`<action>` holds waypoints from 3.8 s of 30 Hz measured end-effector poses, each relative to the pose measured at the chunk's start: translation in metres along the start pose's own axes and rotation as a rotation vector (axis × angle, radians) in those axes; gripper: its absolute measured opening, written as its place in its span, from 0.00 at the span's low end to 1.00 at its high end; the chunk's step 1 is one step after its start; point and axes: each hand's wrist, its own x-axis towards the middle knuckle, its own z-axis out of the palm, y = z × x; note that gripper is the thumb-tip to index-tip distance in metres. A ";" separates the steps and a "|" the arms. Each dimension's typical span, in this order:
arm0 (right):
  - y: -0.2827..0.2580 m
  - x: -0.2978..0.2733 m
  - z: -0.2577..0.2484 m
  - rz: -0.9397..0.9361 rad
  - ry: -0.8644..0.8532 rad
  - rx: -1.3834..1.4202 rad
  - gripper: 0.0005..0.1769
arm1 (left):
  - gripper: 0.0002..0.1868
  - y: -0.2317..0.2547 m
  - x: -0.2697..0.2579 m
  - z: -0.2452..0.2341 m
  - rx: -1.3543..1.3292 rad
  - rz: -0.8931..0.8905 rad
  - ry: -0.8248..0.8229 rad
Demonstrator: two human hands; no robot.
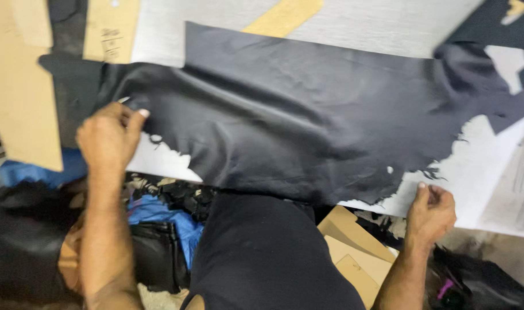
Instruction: The person uses a cardboard template and a rotary cutter to cut shapes from a large piece of black leather on a worktable. They repeatedly position the template, cut along its edges, and remove the cut pieces, accumulating a pile of leather offcuts.
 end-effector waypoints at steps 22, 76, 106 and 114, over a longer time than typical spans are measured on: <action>-0.031 -0.052 0.003 -0.165 -0.197 -0.142 0.19 | 0.10 0.015 -0.098 0.037 0.106 -0.190 0.229; -0.091 0.223 0.103 -0.509 -0.325 0.103 0.51 | 0.65 0.430 -0.091 0.151 -0.096 1.122 -0.535; 0.329 0.333 -0.091 0.131 0.507 -0.022 0.36 | 0.44 0.237 0.107 0.158 0.295 0.774 0.049; 0.358 0.326 -0.066 0.120 0.496 -0.055 0.29 | 0.45 0.218 0.118 0.187 -0.122 0.668 -0.067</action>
